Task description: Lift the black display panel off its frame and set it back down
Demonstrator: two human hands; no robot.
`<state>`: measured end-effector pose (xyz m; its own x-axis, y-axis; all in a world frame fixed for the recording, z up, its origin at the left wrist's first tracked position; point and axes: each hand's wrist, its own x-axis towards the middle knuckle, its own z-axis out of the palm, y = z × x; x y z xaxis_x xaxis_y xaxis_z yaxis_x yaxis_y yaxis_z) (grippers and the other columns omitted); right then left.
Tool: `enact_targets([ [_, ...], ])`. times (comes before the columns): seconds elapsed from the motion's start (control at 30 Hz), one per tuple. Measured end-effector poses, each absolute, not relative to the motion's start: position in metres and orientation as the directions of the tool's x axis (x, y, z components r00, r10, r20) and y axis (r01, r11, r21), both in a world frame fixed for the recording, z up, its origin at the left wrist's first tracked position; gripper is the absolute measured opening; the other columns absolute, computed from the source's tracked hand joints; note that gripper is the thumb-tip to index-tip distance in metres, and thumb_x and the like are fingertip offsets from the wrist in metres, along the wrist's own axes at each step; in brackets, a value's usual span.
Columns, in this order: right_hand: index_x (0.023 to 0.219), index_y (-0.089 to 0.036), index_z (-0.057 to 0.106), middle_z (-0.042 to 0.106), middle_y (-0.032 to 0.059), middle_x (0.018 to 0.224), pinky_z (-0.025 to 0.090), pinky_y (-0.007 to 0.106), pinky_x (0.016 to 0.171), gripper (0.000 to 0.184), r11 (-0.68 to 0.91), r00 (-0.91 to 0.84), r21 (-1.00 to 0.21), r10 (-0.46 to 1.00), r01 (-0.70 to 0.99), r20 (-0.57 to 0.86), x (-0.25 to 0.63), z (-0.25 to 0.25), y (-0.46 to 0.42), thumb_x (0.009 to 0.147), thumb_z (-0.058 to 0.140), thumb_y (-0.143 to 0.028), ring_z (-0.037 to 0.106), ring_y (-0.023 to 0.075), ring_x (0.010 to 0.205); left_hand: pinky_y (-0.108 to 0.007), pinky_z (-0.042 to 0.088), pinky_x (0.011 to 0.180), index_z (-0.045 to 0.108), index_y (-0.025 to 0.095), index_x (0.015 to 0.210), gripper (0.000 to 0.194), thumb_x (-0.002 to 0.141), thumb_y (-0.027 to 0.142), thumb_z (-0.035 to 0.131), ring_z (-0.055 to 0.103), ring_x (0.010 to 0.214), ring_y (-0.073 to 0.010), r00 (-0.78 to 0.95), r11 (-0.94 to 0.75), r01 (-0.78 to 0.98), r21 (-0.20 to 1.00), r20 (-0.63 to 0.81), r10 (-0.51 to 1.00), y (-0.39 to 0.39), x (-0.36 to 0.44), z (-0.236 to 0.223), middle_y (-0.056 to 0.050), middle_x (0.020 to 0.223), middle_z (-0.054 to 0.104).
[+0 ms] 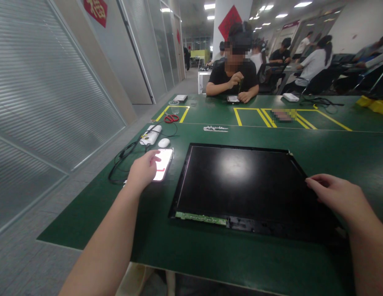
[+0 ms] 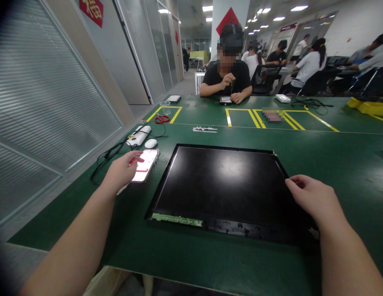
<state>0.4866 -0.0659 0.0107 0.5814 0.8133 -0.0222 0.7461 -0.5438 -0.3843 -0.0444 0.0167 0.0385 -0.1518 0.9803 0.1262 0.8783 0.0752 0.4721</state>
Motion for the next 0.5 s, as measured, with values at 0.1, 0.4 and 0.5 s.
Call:
enact_targets([
  [0.1,0.084,-0.028,0.07,0.072,0.0044,0.077,0.047,0.041,0.071,0.043,-0.542,0.578,-0.375,0.816,0.752,-0.022,0.489,0.009,-0.065,0.065,0.052,-0.063,0.067,0.0295,0.07,-0.035,0.054,0.081,0.065,0.023,0.13,0.05,0.085,0.017,0.044,0.072,0.092,-0.0264,-0.159,0.086,0.887,0.453,0.126,0.979,0.017,-0.046,0.04,-0.006,0.113,0.078],
  [0.4,0.089,-0.028,0.07,0.073,0.0033,0.084,0.047,0.041,0.077,0.047,-0.582,0.593,-0.374,0.799,0.722,-0.097,0.49,0.008,-0.065,0.065,0.051,-0.064,0.068,0.0289,0.075,-0.042,0.051,0.084,0.071,0.027,0.12,0.048,0.079,0.018,0.047,0.072,0.095,-0.0319,-0.201,0.158,0.919,0.362,0.083,0.976,0.018,-0.057,0.045,-0.004,0.106,0.08],
  [0.5,0.089,-0.028,0.069,0.072,0.0028,0.08,0.047,0.041,0.077,0.046,-0.595,0.605,-0.366,0.79,0.716,-0.102,0.489,0.009,-0.064,0.064,0.051,-0.063,0.068,0.0292,0.075,-0.047,0.048,0.091,0.076,0.03,0.104,0.041,0.074,0.019,0.05,0.071,0.099,-0.0334,-0.18,0.153,0.928,0.34,0.048,0.982,0.015,-0.054,0.048,-0.001,0.098,0.081],
])
